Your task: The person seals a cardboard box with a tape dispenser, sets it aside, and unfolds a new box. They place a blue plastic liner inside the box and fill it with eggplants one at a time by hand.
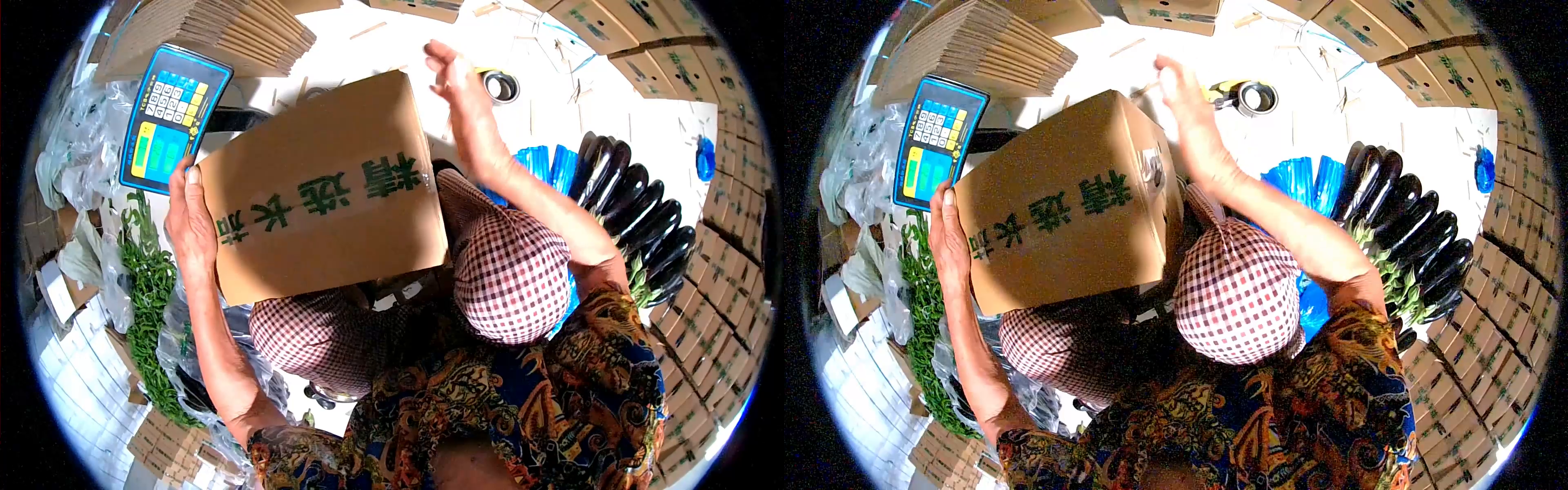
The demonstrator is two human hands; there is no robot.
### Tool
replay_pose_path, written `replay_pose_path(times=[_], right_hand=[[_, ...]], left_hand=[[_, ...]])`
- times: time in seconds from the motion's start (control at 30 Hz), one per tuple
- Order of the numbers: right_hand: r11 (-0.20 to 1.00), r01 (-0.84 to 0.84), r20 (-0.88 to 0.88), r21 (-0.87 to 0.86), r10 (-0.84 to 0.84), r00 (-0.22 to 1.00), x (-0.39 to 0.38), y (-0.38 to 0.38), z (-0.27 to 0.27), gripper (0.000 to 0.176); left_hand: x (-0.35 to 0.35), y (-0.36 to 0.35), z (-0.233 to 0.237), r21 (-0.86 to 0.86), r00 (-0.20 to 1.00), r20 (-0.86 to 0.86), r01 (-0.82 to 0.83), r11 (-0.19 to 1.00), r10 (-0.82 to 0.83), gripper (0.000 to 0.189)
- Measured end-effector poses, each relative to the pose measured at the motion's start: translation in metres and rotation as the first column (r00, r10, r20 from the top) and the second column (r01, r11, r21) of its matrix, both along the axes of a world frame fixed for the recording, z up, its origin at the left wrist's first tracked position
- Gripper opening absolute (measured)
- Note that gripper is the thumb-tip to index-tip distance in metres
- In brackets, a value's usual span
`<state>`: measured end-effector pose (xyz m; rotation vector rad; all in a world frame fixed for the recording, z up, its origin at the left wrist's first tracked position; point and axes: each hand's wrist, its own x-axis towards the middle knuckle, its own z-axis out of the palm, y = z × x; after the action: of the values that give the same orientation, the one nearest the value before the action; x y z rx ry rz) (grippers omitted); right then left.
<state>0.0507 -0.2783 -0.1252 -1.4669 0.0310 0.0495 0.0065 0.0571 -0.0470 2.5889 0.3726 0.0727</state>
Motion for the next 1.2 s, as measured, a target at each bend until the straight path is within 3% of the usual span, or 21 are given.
replay_pose_path(times=[0.07,0.23,0.33,0.4,0.47,0.53,0.57,0.6,0.67,0.7,0.77,0.8,0.83,0.97,1.0,1.03,1.07,1.1,1.13,1.17,1.2], right_hand=[[0.999,-0.037,0.014,0.021,0.036,0.999,-0.016,0.031,-0.01,0.053],[0.991,-0.106,-0.102,-0.082,0.098,0.99,-0.007,0.034,-0.107,0.038],[0.975,0.043,-0.019,-0.22,-0.049,0.999,-0.005,0.037,-0.131,0.039],[0.875,0.193,-0.022,-0.444,-0.226,0.974,-0.004,0.029,-0.142,0.046],[0.954,-0.222,-0.444,-0.2,0.114,0.889,-0.009,0.019,-0.137,0.08],[0.879,-0.453,-0.378,-0.149,0.373,0.848,-0.008,0.018,-0.172,0.082],[0.845,-0.535,-0.426,0.02,0.491,0.76,-0.006,0.016,-0.097,0.07],[0.849,-0.461,-0.443,0.26,0.529,0.724,-0.005,0.017,-0.099,0.063],[0.714,-0.23,-0.432,0.662,0.614,0.661,0.004,0.02,-0.097,0.052],[0.74,-0.125,-0.5,0.661,0.559,0.661,0.011,0.012,-0.086,0.037],[0.718,-0.207,-0.424,0.665,0.591,0.687,0.027,-0.006,-0.049,0.031],[0.709,-0.266,-0.367,0.653,0.604,0.708,0.035,-0.016,-0.03,0.029],[0.685,-0.334,-0.333,0.648,0.649,0.684,0.045,-0.029,-0.012,0.03],[0.762,-0.546,-0.091,0.349,0.607,0.79,0.032,-0.041,0.099,0.036],[0.84,-0.537,-0.112,0.079,0.543,0.832,0.026,-0.037,0.111,0.035],[0.828,-0.523,-0.096,-0.203,0.515,0.852,0.013,-0.029,0.133,0.031],[0.783,-0.598,-0.041,-0.17,0.601,0.798,-0.007,-0.004,0.167,0.026],[0.741,-0.58,0.167,-0.338,0.654,0.738,-0.018,0.009,0.166,0.024],[0.655,-0.61,0.213,-0.446,0.74,0.638,-0.034,0.021,0.176,0.028],[0.556,-0.321,0.34,-0.767,0.776,0.53,-0.047,0.034,0.159,0.031],[0.514,-0.349,0.327,-0.784,0.819,0.472,-0.068,0.045,0.153,0.031]], left_hand=[[0.001,-0.001,-0.001,0.008,1.0,0.004,-0.001,1.0,0.001,0.054],[0.004,-0.003,0.002,0.04,0.998,-0.021,-0.062,0.997,0.063,0.062],[0.0,0.001,-0.001,0.025,0.995,-0.028,-0.095,0.995,0.095,0.062],[0.0,0.008,0.002,0.03,0.991,-0.033,-0.128,0.991,0.129,0.062],[-0.005,0.045,-0.015,-0.026,0.987,0.073,-0.14,0.99,0.142,0.062],[-0.012,0.071,-0.011,-0.296,0.989,-0.045,-0.151,0.943,0.144,0.059],[-0.018,0.081,-0.009,-0.353,0.974,-0.106,-0.225,0.908,0.2,0.059],[-0.022,0.089,-0.008,-0.408,0.955,-0.161,-0.294,0.865,0.248,0.058],[-0.03,0.1,-0.014,-0.539,0.927,-0.206,-0.375,0.754,0.313,0.058],[-0.038,0.103,-0.021,-0.612,0.92,-0.204,-0.386,0.69,0.334,0.057],[-0.054,0.11,-0.036,-0.686,0.892,-0.217,-0.428,0.589,0.395,0.058],[-0.062,0.119,-0.048,-0.718,0.941,-0.179,-0.324,0.616,0.286,0.058],[-0.065,0.117,-0.045,-0.656,0.936,-0.252,-0.352,0.668,0.245,0.058],[-0.062,0.09,-0.019,-0.501,0.919,-0.361,-0.337,0.797,0.161,0.063],[-0.062,0.078,-0.021,-0.588,0.956,-0.231,-0.286,0.757,0.182,0.065],[-0.056,0.074,-0.025,-0.543,0.96,-0.232,-0.263,0.798,0.158,0.066],[-0.048,0.081,-0.029,-0.492,0.96,-0.243,-0.243,0.836,0.136,0.068],[-0.042,0.077,-0.022,-0.494,0.965,-0.261,-0.152,0.856,0.021,0.073],[-0.039,0.051,0.0,-0.553,0.981,-0.191,-0.071,0.83,-0.043,0.065],[-0.038,0.026,0.019,-0.66,0.978,-0.209,-0.135,0.739,-0.008,0.066],[-0.038,0.006,0.032,-0.752,0.972,-0.233,-0.195,0.629,0.022,0.066]])
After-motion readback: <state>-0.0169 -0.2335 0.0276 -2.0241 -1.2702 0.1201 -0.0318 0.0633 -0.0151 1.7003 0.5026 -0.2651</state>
